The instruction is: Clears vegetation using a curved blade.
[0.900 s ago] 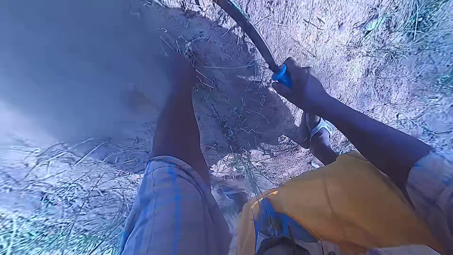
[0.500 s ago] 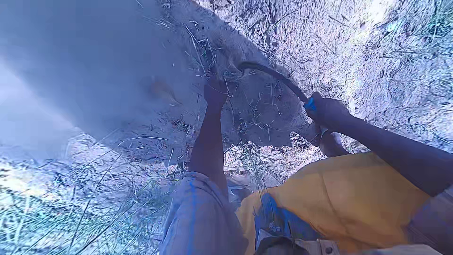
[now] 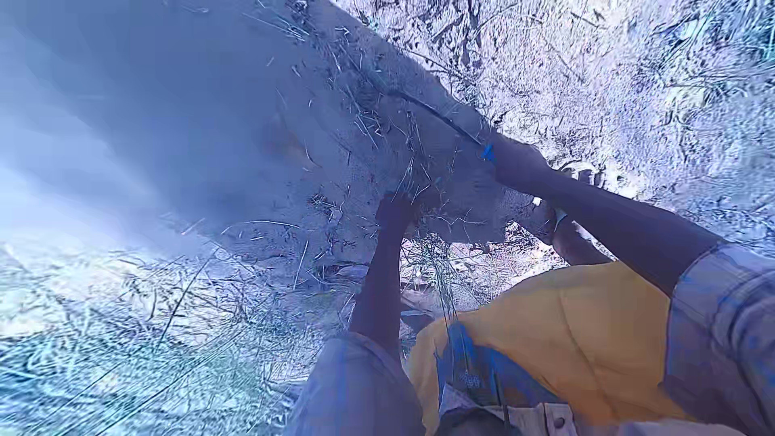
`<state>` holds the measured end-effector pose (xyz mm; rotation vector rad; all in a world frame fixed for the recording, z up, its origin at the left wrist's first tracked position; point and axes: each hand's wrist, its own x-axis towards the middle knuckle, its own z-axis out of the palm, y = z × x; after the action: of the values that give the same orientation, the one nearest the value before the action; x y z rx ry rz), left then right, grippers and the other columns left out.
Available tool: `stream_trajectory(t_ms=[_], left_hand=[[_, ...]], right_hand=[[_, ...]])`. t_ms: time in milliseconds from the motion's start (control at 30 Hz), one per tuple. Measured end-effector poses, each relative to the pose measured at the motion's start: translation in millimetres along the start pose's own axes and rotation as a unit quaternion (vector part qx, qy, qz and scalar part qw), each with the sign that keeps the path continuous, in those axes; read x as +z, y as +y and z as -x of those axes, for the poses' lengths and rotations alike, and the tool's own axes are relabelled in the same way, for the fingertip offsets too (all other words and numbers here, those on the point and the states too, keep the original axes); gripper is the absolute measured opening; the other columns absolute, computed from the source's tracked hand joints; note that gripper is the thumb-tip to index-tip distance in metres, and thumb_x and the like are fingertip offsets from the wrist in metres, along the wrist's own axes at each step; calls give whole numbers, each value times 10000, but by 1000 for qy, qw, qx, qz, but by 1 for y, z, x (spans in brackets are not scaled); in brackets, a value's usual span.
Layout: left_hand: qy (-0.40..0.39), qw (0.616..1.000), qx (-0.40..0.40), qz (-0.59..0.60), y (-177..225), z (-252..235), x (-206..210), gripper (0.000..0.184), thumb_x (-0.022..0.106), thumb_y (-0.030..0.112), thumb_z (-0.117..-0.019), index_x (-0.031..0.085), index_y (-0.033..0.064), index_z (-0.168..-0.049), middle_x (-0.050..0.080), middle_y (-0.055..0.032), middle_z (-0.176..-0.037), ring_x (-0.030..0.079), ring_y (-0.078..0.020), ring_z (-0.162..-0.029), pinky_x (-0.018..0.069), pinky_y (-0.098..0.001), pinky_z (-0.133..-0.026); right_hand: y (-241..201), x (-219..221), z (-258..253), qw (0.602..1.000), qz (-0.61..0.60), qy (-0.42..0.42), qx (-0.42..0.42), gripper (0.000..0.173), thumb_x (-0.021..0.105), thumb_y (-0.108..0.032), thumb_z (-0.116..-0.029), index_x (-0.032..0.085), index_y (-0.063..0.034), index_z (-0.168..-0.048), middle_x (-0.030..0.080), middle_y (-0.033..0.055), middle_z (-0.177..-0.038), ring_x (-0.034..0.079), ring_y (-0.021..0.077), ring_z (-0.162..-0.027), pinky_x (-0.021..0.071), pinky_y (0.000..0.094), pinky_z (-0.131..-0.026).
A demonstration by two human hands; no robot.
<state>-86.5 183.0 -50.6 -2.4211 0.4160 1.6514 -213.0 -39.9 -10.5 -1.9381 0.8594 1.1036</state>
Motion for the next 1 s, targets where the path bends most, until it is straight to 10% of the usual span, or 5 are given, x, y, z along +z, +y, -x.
stream_trajectory(t_ms=[133, 267, 433, 767, 1000], left_hand=[[169, 980, 23, 101, -22, -1, -31, 381, 424, 214, -1101, 618, 53, -1387, 475, -257, -1522, 390, -483, -1433, 253, -746, -1101], [343, 929, 68, 120, 16, -28, -90, 508, 424, 319, -1075, 490, 53, -1502, 378, -229, -1613, 339, -397, -1503, 295, -580, -1177], [223, 967, 92, -80, 63, -105, -106, 733, 560, 277, -1001, 264, 38, -1627, 179, -273, -1689, 110, -483, -1571, 94, -749, -1193], [87, 978, -53, 181, 14, -101, -73, 489, 548, 201, -1046, 479, -150, -1379, 551, -345, -1367, 591, -422, -1251, 472, -562, -1052], [191, 958, 1, 215, -8, -82, -26, 488, 288, 233, -1136, 558, -128, -1324, 614, -312, -1312, 584, -381, -1283, 417, -507, -1106]], right_hand=[[96, 21, 75, 999, 26, 18, 43, 390, 589, -244, -1051, 493, 74, -1258, 632, 306, -913, 655, 516, -896, 493, 651, -755], [132, 28, 92, 987, -17, 151, -56, 375, 633, -150, -984, 540, 126, -1219, 633, 318, -811, 652, 529, -754, 483, 663, -661], [74, 10, 55, 967, -85, 215, -110, 382, 593, -260, -1003, 549, 72, -1185, 642, 226, -827, 659, 405, -737, 500, 574, -660], [-40, -19, 25, 917, -130, 247, -283, 377, 605, -222, -998, 576, 81, -1219, 673, 181, -863, 677, 312, -770, 529, 468, -698], [-78, 4, -3, 980, -33, 103, -167, 459, 532, -255, -1066, 451, 21, -1424, 673, 215, -1092, 680, 383, -1024, 529, 536, -861]])
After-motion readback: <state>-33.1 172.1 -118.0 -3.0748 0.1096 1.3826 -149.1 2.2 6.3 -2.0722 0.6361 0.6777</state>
